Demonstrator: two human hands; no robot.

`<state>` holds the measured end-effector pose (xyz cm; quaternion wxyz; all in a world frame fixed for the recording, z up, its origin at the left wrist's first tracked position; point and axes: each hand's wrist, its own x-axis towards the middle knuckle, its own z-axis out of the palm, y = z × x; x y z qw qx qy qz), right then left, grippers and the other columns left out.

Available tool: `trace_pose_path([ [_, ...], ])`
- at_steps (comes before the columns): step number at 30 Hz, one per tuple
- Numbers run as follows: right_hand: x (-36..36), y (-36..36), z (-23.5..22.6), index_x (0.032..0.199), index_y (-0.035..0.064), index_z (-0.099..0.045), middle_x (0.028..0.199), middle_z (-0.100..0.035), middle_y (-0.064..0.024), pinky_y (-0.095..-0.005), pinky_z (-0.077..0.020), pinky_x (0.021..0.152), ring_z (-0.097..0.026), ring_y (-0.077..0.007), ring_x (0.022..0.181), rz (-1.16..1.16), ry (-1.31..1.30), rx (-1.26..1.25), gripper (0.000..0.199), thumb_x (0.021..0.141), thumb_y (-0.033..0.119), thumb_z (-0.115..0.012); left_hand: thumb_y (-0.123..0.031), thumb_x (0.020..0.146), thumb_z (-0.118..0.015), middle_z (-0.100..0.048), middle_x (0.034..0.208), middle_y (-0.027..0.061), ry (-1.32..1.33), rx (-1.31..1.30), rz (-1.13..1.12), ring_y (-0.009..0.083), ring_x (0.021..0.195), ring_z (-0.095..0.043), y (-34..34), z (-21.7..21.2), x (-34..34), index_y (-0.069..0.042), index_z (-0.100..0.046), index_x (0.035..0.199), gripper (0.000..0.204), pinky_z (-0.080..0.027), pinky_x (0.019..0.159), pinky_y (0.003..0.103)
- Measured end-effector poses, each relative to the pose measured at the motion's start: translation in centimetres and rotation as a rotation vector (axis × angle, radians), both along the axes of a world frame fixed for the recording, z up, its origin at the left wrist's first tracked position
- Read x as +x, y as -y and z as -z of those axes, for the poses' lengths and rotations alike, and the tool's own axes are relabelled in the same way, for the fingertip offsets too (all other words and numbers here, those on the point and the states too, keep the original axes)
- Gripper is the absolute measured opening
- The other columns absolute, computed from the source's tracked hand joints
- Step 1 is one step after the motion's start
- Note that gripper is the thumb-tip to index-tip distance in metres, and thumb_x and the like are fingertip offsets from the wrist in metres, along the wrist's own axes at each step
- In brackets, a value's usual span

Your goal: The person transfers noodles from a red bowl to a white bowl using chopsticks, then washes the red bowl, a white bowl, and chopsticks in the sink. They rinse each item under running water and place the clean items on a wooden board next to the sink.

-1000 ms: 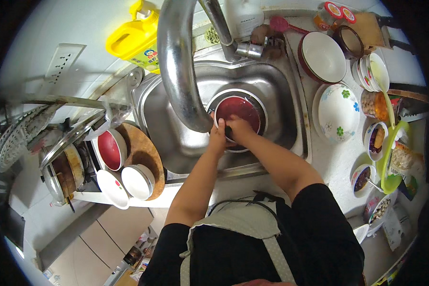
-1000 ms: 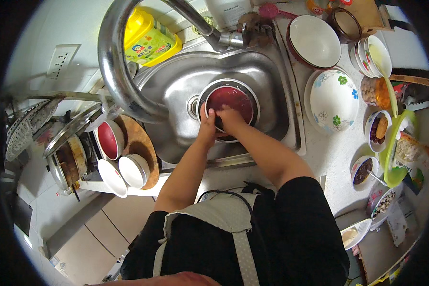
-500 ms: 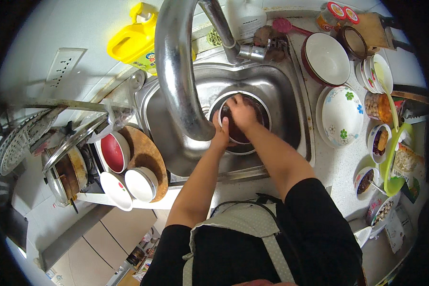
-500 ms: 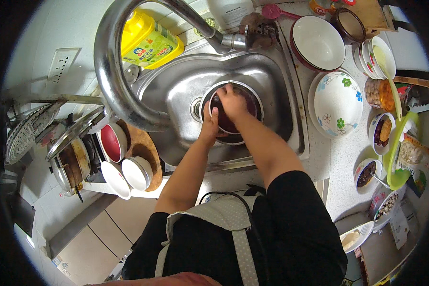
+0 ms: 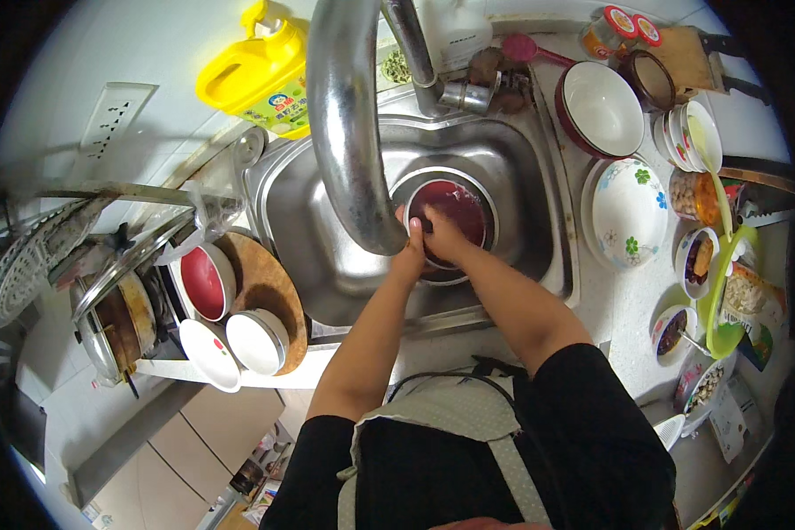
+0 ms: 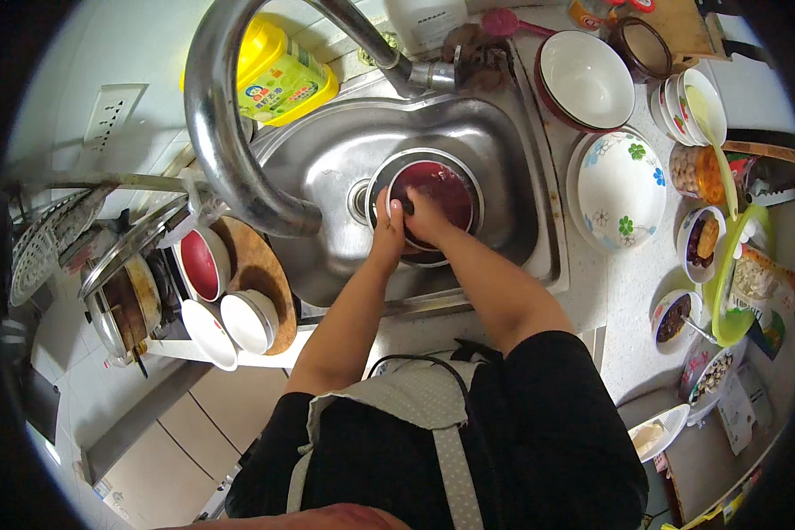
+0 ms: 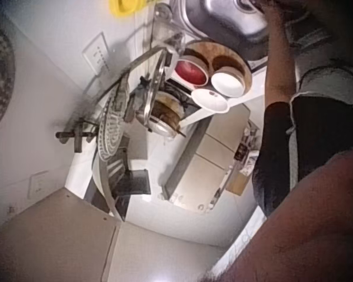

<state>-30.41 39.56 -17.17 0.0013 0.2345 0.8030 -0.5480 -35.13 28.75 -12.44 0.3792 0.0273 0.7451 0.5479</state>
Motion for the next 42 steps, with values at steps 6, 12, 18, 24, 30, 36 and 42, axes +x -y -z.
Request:
trace_pose_path([
  [6,1.7,-4.2,-6.4,0.112,0.0024,-0.067,0.108,-0.067,-0.0225,-0.0449,-0.0506,0.09,-0.065,-0.0375,0.102,-0.631,0.523,0.163,0.032,0.084,0.017,-0.062,-0.051,0.1,-0.039,-0.04,0.142,0.0162,0.11,-0.077,-0.115,0.0346,0.122,-0.049,-0.3,-0.8,0.7,-0.017,-0.028,0.149,0.06,-0.059,0.078,0.046],
  [12,-1.6,-2.3,-2.7,0.121,0.0047,-0.061,0.125,-0.057,-0.0266,-0.0472,-0.0497,0.093,-0.061,-0.0408,0.107,-0.187,0.503,0.36,0.033,0.091,0.013,-0.049,-0.051,0.1,-0.04,-0.039,0.143,0.0178,0.222,-0.12,-0.104,0.039,0.119,-0.051,-1.4,-3.6,0.3,-0.024,-0.018,0.152,0.062,-0.061,0.066,0.049],
  [18,1.2,-0.6,-2.0,0.122,0.0067,-0.059,0.119,-0.056,-0.023,-0.0468,-0.0467,0.096,-0.056,-0.0418,0.112,-0.379,0.123,0.027,0.043,0.08,0.012,-0.066,-0.05,0.1,-0.043,-0.037,0.144,0.0192,0.208,-0.082,-0.14,0.0418,0.12,-0.049,-0.3,-2.0,-0.6,-0.024,-0.016,0.152,0.064,-0.061,0.067,0.051],
  [24,3.1,-5.9,-10.9,0.112,0.0108,-0.064,0.117,-0.059,-0.0184,-0.047,-0.0517,0.087,-0.06,-0.0341,0.108,-0.682,0.474,0.545,0.035,0.077,0.01,-0.065,-0.016,0.092,-0.057,-0.044,0.138,0.0233,-0.13,-0.161,-0.025,0.0415,0.12,-0.05,1.0,0.8,-0.5,-0.014,-0.021,0.151,0.069,-0.047,0.096,0.049],
  [30,6.6,-10.2,-13.0,0.114,0.0071,-0.062,0.123,-0.055,-0.0188,-0.047,-0.0519,0.087,-0.059,-0.035,0.105,-0.148,0.395,0.753,0.037,0.078,0.013,-0.066,0.002,0.076,-0.06,-0.049,0.125,0.0206,-0.635,-0.651,0.231,0.0439,0.112,-0.053,-1.4,-8.8,-1.0,-0.015,-0.032,0.146,0.077,-0.048,0.09,0.046],
  [36,7.0,-9.0,-11.7,0.122,0.0044,-0.059,0.129,-0.054,-0.0202,-0.0472,-0.0454,0.097,-0.054,-0.0354,0.115,-0.169,0.264,0.941,0.039,0.084,0.014,-0.062,0.009,0.071,-0.06,-0.048,0.129,0.0177,-0.944,-0.689,0.31,0.0364,0.118,-0.051,-0.3,-12.5,-1.1,-0.02,-0.04,0.14,0.077,-0.05,0.087,0.045],
  [42,7.2,-4.9,-10.8,0.128,0.0017,-0.056,0.134,-0.054,-0.019,-0.0454,-0.0335,0.111,-0.047,-0.032,0.129,-0.348,-0.211,0.729,0.042,0.092,0.023,-0.057,0.012,0.071,-0.055,-0.049,0.13,0.0189,-0.843,-0.477,0.053,0.0414,0.12,-0.049,0.8,-13.5,-0.9,-0.013,-0.039,0.139,0.074,-0.046,0.095,0.045],
])
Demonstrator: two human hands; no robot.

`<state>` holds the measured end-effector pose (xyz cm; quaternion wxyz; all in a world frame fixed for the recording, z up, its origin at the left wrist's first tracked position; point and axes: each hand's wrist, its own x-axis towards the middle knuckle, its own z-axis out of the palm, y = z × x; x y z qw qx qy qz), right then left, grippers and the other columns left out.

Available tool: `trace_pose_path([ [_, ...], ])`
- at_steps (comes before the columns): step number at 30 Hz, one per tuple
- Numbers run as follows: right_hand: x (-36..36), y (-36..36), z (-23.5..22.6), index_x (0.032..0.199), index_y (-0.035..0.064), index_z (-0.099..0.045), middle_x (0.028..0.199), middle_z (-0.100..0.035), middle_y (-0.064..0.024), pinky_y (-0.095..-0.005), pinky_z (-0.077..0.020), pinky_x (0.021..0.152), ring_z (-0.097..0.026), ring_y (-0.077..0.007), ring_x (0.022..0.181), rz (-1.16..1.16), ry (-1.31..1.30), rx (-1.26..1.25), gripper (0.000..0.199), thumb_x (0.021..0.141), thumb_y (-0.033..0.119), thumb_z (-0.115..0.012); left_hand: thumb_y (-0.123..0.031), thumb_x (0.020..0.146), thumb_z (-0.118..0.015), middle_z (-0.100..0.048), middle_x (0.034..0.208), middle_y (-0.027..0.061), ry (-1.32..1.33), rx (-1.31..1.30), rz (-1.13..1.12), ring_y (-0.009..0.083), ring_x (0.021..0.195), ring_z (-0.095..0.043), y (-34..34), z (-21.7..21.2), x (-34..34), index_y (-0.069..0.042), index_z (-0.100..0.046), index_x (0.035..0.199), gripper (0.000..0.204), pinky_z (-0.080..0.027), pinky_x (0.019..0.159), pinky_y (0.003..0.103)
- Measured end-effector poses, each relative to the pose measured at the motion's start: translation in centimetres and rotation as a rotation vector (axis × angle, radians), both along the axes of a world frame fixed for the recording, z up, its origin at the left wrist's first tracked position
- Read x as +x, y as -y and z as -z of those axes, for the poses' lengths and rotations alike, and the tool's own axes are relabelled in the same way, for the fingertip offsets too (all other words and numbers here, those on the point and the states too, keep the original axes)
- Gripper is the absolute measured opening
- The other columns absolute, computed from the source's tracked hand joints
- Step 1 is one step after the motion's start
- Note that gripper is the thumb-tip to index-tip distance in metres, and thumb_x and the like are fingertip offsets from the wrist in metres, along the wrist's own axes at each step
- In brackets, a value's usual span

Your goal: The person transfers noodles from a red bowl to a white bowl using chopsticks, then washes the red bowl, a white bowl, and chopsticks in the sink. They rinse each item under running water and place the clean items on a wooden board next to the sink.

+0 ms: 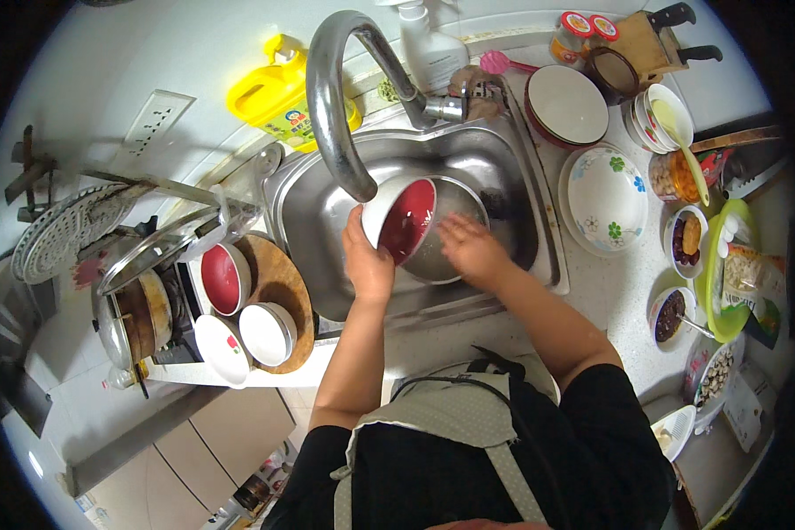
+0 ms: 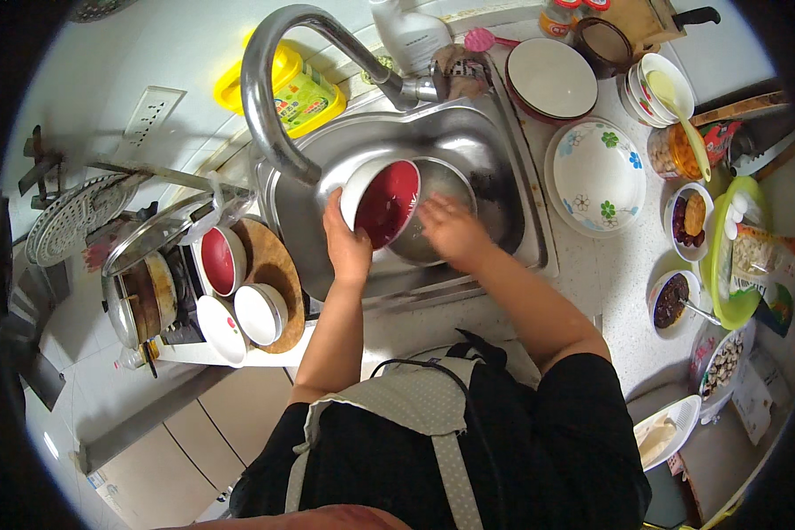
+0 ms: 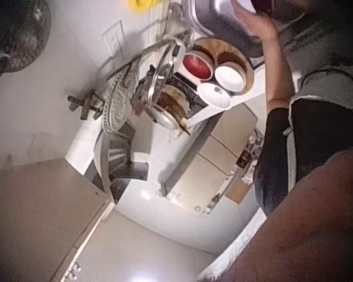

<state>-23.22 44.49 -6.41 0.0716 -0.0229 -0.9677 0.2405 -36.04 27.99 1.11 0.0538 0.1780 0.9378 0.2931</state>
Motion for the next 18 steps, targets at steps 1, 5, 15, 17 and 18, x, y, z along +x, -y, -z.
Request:
trace_pose_path([
  [1,-0.1,1.1,-0.8,0.129,0.0006,-0.055,0.135,-0.054,-0.0191,-0.0449,-0.0328,0.112,-0.047,-0.031,0.13,-0.048,-0.049,-0.016,0.043,0.092,0.023,-0.055,0.014,0.071,-0.05,-0.05,0.131,0.0209,-0.09,0.093,0.048,0.0396,0.119,-0.052,0.8,1.2,-0.1,-0.007,-0.035,0.14,0.073,-0.043,0.101,0.042],
  [5,0.1,5.1,-0.7,0.127,-0.0029,-0.054,0.133,-0.055,-0.0194,-0.0452,-0.0328,0.112,-0.048,-0.0295,0.129,-0.048,-0.072,0.061,0.044,0.094,0.026,-0.054,0.014,0.074,-0.043,-0.051,0.128,0.0209,0.402,0.487,-0.254,0.0284,0.12,-0.053,1.7,3.9,0.8,-0.004,-0.031,0.141,0.07,-0.04,0.103,0.034],
  [15,-0.5,0.9,0.4,0.128,-0.0009,-0.054,0.135,-0.055,-0.0163,-0.0491,-0.0256,0.116,-0.049,-0.0285,0.129,-0.224,-0.144,0.336,0.051,0.084,0.023,-0.059,0.007,0.079,-0.049,-0.056,0.12,0.0198,0.781,0.524,-0.32,0.0297,0.093,-0.064,1.8,-0.1,1.8,-0.01,-0.025,0.144,0.072,-0.057,0.061,0.033],
  [17,-0.1,0.3,-0.2,0.123,0.0002,-0.057,0.129,-0.059,-0.0148,-0.0479,-0.0259,0.117,-0.051,-0.0274,0.127,-0.358,-0.112,0.31,0.044,0.083,0.019,-0.059,-0.002,0.082,-0.053,-0.057,0.12,0.0183,0.886,0.548,-0.332,0.0307,0.093,-0.065,2.6,-0.5,1.0,-0.012,-0.028,0.143,0.067,-0.057,0.053,0.038],
  [18,0.2,0.7,-0.4,0.119,0.0021,-0.059,0.124,-0.062,-0.0139,-0.047,-0.0269,0.116,-0.054,-0.0269,0.124,-0.428,-0.112,0.295,0.038,0.084,0.018,-0.059,-0.009,0.085,-0.055,-0.056,0.122,0.0177,0.937,0.541,-0.337,0.0316,0.098,-0.064,3.0,-0.7,0.7,-0.012,-0.032,0.141,0.061,-0.057,0.052,0.043],
])
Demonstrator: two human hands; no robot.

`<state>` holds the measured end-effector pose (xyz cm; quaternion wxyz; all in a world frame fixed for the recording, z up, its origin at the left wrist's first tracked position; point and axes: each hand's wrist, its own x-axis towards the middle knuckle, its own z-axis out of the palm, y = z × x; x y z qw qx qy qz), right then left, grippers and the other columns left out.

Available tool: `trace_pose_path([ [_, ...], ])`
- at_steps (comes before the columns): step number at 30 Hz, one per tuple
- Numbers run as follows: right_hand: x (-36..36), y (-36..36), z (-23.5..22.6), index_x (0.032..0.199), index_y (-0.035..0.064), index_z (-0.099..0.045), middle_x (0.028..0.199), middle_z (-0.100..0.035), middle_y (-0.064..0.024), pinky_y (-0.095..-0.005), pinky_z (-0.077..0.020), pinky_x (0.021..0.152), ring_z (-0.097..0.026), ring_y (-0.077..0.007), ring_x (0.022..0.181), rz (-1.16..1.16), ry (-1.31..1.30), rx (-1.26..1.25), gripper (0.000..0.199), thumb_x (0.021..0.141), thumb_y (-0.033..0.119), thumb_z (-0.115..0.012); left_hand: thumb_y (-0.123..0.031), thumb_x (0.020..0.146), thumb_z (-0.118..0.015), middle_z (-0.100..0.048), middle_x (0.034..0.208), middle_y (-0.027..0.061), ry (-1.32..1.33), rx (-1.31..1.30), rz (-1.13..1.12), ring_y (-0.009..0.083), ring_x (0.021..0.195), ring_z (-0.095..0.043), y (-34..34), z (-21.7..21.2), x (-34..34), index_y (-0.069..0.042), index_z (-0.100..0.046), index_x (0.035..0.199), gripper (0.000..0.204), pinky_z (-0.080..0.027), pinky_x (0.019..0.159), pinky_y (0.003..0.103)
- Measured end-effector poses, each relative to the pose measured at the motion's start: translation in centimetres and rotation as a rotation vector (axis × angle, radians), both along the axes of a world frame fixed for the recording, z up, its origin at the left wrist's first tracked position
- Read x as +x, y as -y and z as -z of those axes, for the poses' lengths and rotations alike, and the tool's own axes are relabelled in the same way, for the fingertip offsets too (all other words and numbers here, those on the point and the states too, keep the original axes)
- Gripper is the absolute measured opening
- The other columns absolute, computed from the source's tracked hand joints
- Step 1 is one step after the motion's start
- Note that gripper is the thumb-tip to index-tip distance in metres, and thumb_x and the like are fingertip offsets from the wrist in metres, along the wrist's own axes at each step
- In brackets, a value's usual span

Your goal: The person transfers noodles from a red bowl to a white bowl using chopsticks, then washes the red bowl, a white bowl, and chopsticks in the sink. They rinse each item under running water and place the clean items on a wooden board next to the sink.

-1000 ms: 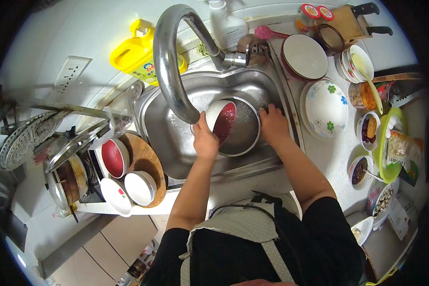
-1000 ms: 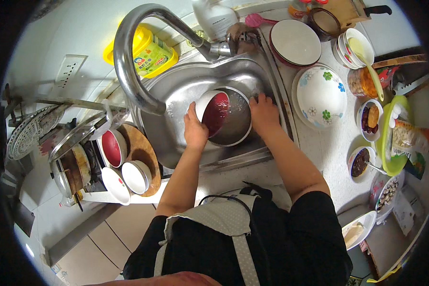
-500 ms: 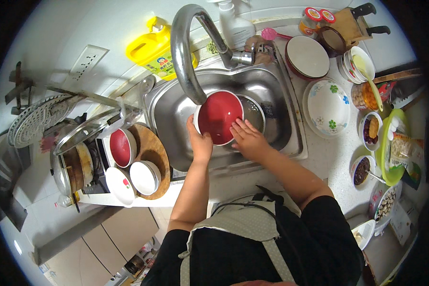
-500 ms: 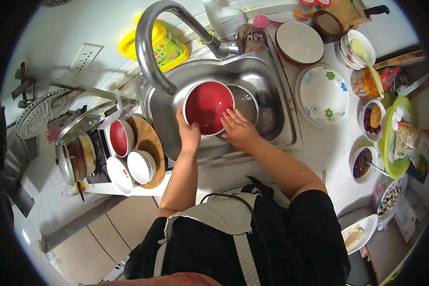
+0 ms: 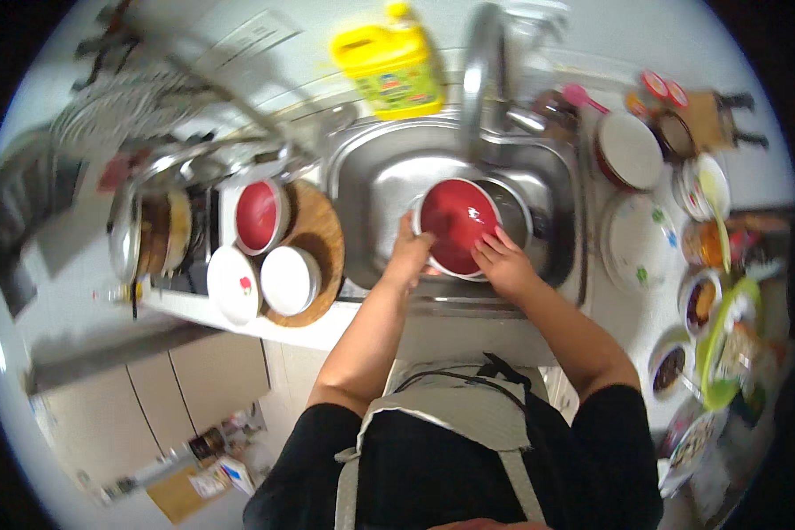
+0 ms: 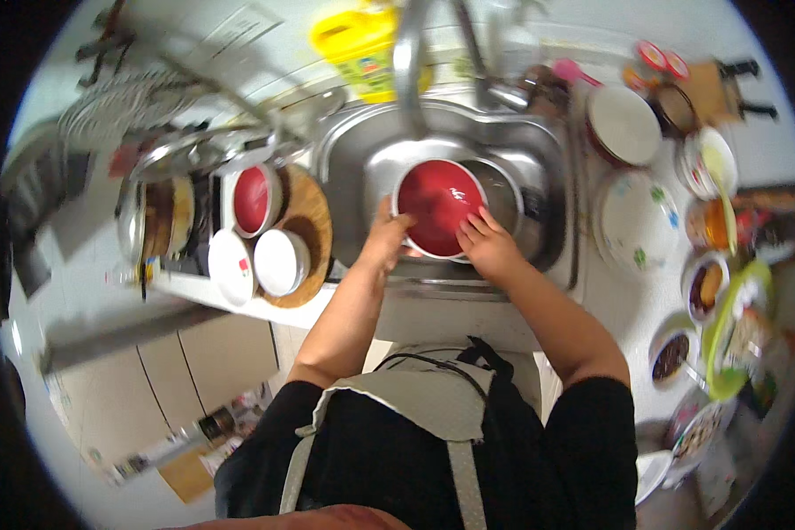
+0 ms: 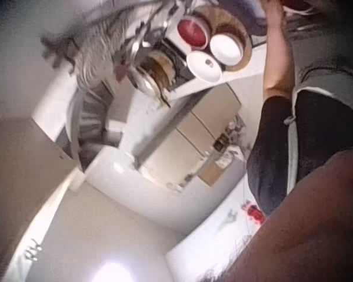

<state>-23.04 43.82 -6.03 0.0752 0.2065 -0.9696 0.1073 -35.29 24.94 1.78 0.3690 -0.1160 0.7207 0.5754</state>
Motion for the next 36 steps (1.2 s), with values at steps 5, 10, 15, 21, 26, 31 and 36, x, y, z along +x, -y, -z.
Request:
trace_pose_path([
  [5,0.0,4.1,-5.5,0.098,0.0045,-0.061,0.095,-0.066,-0.0188,-0.0471,-0.0471,0.086,-0.064,-0.0352,0.094,0.201,0.349,-0.664,0.019,0.089,0.022,-0.061,-0.03,0.085,-0.064,-0.055,0.125,0.0226,-0.321,-0.009,0.037,0.0309,0.115,-0.057,0.4,2.1,1.1,-0.004,-0.027,0.146,0.076,-0.05,0.087,0.039],
  [10,0.6,4.9,-7.3,0.095,0.0012,-0.06,0.083,-0.063,-0.0176,-0.0395,-0.0463,0.071,-0.06,-0.0297,0.074,0.409,0.357,-0.951,0.021,0.092,0.022,-0.059,-0.045,0.087,-0.062,-0.046,0.136,0.0331,-0.539,-0.123,0.192,0.0408,0.129,-0.045,-1.4,-0.3,1.4,0.011,-0.032,0.141,0.083,-0.033,0.11,0.04],
  [15,0.9,4.2,-9.7,0.097,-0.0003,-0.062,0.088,-0.065,-0.0075,-0.0331,-0.0447,0.075,-0.055,-0.0188,0.077,0.465,0.404,-1.314,0.025,0.096,0.025,-0.057,-0.058,0.093,-0.049,-0.053,0.134,0.0257,-0.399,-0.075,0.288,0.0347,0.128,-0.049,-1.9,-1.6,-0.1,0.004,-0.048,0.137,0.076,-0.036,0.108,0.038],
  [21,0.5,3.4,-9.6,0.125,0.0006,-0.057,0.117,-0.062,-0.0083,-0.0361,-0.0438,0.096,-0.057,-0.0207,0.107,0.659,0.504,-2.152,0.036,0.099,0.026,-0.056,-0.05,0.101,-0.041,-0.063,0.118,0.0144,0.271,0.37,0.008,0.0192,0.11,-0.057,1.6,4.4,-2.0,-0.003,-0.06,0.124,0.056,-0.047,0.091,0.039],
  [26,-0.6,4.2,-10.1,0.121,-0.0002,-0.059,0.113,-0.065,-0.0098,-0.0357,-0.0456,0.094,-0.061,-0.024,0.103,0.645,0.335,-1.907,0.035,0.096,0.024,-0.06,-0.052,0.101,-0.039,-0.052,0.131,0.0137,0.132,0.331,0.047,0.0206,0.118,-0.053,6.6,2.4,-0.2,-0.004,-0.048,0.135,0.06,-0.053,0.083,0.041],
  [31,-2.1,10.2,-17.2,0.084,0.0048,-0.064,0.075,-0.065,-0.0125,-0.038,-0.0528,0.081,-0.065,-0.0291,0.067,0.272,0.195,-0.607,0.017,0.085,0.02,-0.069,-0.048,0.1,-0.045,-0.043,0.139,0.0135,0.228,0.728,-0.066,0.0224,0.118,-0.054,12.3,-6.7,0.4,-0.006,-0.027,0.148,0.067,-0.057,0.077,0.041],
  [36,-6.4,17.5,-19.8,0.093,0.0086,-0.067,0.082,-0.066,-0.0089,-0.0454,-0.0502,0.094,-0.066,-0.0234,0.08,-0.341,-0.034,-0.195,0.02,0.082,0.025,-0.072,-0.004,0.085,-0.054,-0.053,0.128,0.0127,-0.008,0.734,-0.227,0.0191,0.108,-0.06,18.7,-13.4,0.8,-0.01,-0.027,0.148,0.069,-0.06,0.072,0.032],
])
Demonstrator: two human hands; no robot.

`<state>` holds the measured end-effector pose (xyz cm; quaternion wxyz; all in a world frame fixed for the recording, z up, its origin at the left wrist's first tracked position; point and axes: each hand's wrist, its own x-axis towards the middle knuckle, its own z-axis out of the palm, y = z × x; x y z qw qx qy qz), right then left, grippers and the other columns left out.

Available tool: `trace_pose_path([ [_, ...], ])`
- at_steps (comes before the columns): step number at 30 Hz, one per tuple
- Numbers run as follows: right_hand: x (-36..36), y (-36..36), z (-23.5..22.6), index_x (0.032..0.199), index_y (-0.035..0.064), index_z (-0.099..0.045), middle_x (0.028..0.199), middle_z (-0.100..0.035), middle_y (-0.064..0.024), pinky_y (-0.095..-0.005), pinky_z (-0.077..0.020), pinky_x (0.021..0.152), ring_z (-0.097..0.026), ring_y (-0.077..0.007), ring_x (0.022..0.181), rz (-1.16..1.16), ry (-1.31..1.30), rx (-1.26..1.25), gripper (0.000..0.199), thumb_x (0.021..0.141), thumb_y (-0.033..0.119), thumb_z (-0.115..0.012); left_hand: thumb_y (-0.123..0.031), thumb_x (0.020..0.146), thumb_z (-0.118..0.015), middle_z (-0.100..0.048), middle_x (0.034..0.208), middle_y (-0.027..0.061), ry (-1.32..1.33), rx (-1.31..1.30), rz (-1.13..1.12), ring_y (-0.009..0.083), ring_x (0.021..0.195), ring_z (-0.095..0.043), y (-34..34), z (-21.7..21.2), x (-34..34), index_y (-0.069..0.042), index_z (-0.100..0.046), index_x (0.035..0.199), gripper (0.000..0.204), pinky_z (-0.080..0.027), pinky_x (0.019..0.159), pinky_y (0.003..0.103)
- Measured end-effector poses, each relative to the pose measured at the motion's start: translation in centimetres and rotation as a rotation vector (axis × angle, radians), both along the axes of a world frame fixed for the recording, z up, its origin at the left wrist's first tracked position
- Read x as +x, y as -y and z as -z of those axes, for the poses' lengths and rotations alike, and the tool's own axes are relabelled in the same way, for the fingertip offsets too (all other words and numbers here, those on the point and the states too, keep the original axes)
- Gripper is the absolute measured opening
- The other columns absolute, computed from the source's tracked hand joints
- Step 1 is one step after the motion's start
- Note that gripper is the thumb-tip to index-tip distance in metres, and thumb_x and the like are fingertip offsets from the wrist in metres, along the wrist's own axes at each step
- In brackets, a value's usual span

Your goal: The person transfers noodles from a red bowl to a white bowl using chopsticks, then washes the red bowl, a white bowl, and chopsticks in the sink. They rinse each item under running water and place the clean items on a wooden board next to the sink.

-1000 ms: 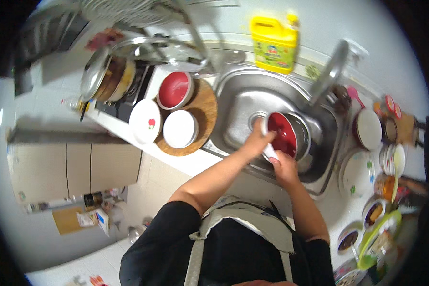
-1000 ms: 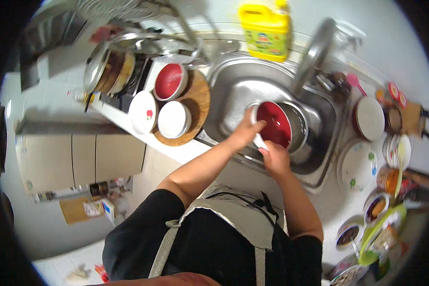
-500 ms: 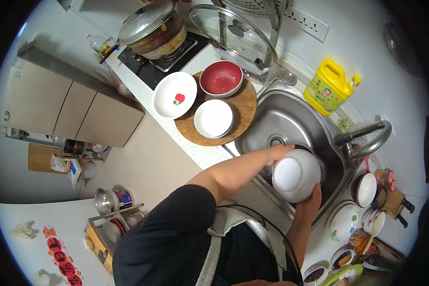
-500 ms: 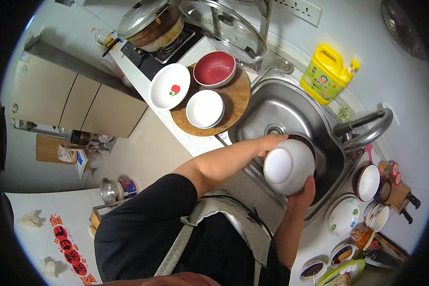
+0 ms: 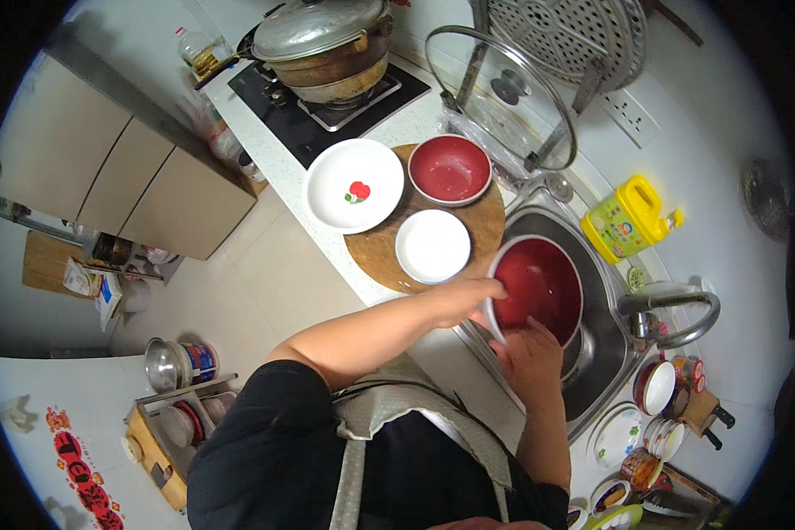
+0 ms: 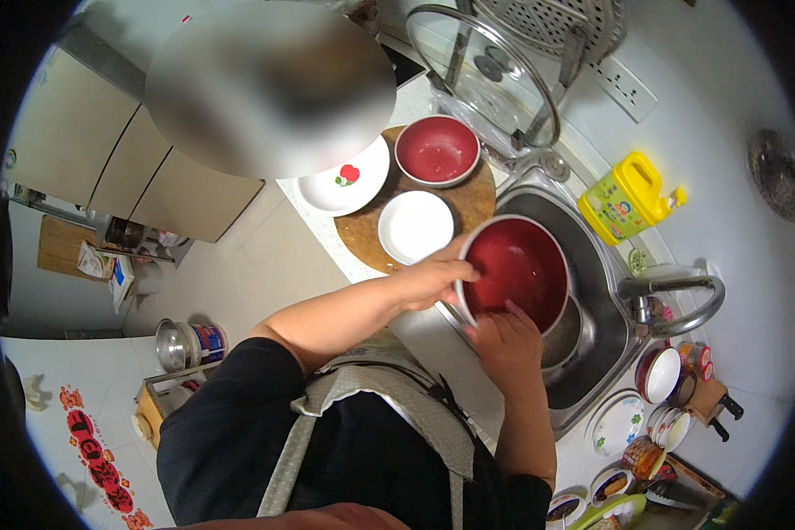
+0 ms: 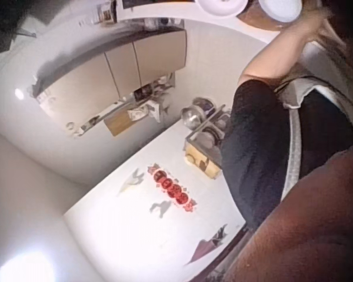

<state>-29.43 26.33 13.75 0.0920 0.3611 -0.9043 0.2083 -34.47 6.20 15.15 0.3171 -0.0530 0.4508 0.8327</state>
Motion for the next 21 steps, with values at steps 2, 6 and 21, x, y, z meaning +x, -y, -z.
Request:
trace_pose_path([
  [2,-1.7,3.5,-1.8,0.096,0.0104,-0.068,0.093,-0.067,-0.0097,-0.0472,-0.0448,0.101,-0.064,-0.024,0.095,-0.084,-0.055,0.027,0.021,0.082,0.025,-0.071,-0.001,0.081,-0.052,-0.052,0.129,0.0128,-0.066,0.019,-0.176,0.0194,0.106,-0.061,3.3,1.6,0.2,-0.01,-0.029,0.146,0.07,-0.059,0.072,0.029],
  [6,-4.6,7.6,-3.4,0.107,0.0098,-0.068,0.12,-0.061,-0.0138,-0.05,-0.0345,0.109,-0.051,-0.0299,0.123,-0.02,-0.113,-0.147,0.021,0.089,0.02,-0.062,-0.006,0.09,-0.053,-0.059,0.12,0.0134,-0.002,-0.158,-0.611,0.0197,0.102,-0.062,11.9,1.9,-0.2,-0.004,-0.046,0.133,0.044,-0.057,0.078,0.033],
  [21,-23.3,13.1,18.6,0.123,0.002,-0.057,0.104,-0.067,-0.0149,-0.0356,-0.056,0.065,-0.068,-0.0269,0.083,0.684,0.707,-0.446,0.039,0.092,0.026,-0.062,-0.019,0.093,-0.062,-0.064,0.071,0.0051,-0.163,-1.052,-0.861,0.0113,0.055,-0.053,32.9,12.5,-6.2,0.003,-0.067,0.094,0.023,-0.044,0.051,0.028],
])
